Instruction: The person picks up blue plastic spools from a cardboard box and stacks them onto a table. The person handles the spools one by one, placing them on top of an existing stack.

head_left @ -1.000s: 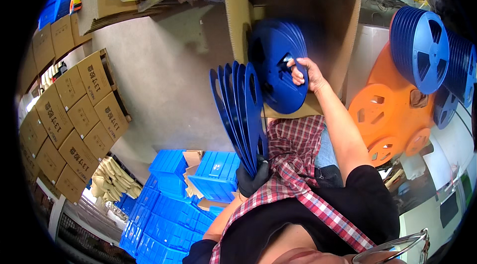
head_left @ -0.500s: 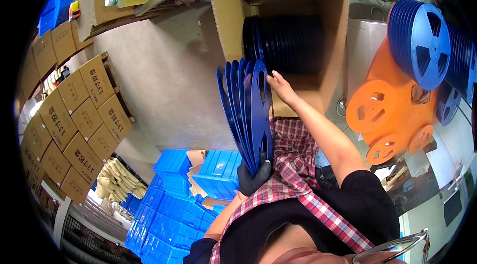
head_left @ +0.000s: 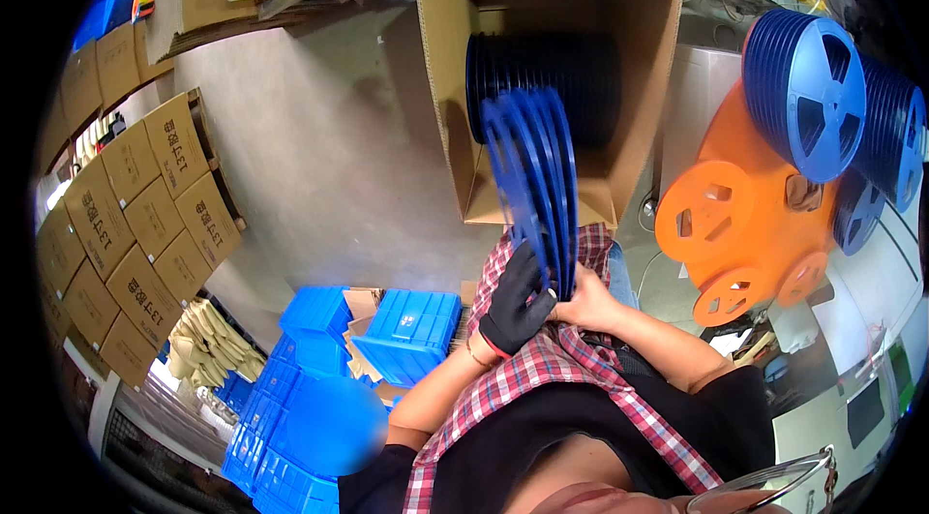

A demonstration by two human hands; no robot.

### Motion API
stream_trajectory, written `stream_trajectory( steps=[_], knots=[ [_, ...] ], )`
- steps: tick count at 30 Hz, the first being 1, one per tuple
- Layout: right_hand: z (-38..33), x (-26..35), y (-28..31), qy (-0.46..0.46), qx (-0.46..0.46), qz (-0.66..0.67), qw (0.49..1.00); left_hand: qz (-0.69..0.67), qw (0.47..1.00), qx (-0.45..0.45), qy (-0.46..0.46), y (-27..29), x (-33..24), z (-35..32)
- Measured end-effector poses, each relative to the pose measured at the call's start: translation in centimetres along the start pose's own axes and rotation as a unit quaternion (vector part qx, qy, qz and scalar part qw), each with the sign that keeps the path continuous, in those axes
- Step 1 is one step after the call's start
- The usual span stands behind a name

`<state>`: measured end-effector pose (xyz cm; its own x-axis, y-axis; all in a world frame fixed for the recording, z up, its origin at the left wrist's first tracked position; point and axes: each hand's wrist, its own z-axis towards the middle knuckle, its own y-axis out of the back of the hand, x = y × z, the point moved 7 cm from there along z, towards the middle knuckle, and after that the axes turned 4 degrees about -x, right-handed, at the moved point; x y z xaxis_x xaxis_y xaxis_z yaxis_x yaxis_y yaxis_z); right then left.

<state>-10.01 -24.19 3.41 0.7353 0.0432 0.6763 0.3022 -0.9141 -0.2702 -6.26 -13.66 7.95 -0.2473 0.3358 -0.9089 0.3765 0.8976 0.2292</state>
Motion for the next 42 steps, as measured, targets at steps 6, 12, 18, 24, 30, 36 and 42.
stream_trajectory(
  steps=[6, 12, 18, 24, 30, 36, 42],
  knots=[
    [-1.3, -1.4, 6.0, -0.043, -0.169, 0.208, 0.962, 0.032, 0.994, -0.076, 0.072, 1.1, 5.1, 2.8],
    [-4.1, -2.1, 10.3, -0.048, -0.305, 0.199, 0.930, 0.412, 0.904, 0.086, 0.072, -4.5, 19.0, 8.5],
    [-5.2, -0.7, 9.5, -0.027, -0.306, 0.142, 0.941, 0.551, 0.814, 0.134, -0.122, -12.9, 24.5, 17.2],
    [-4.9, 0.9, 10.7, 0.038, -0.277, 0.026, 0.960, 0.305, 0.943, 0.130, -0.041, -16.3, 27.8, 21.8],
    [-3.7, 6.4, 10.2, 0.083, -0.277, 0.042, 0.956, -0.006, 0.988, 0.133, 0.082, -21.1, 29.8, 22.0],
    [-3.7, 5.1, 10.7, 0.092, -0.354, 0.099, 0.926, -0.107, 0.982, 0.091, 0.123, -21.9, 31.7, 23.0],
    [-2.0, 1.9, 11.2, 0.079, -0.396, 0.083, 0.911, 0.085, 0.993, 0.072, 0.047, -19.3, 31.0, 22.0]
  ],
)
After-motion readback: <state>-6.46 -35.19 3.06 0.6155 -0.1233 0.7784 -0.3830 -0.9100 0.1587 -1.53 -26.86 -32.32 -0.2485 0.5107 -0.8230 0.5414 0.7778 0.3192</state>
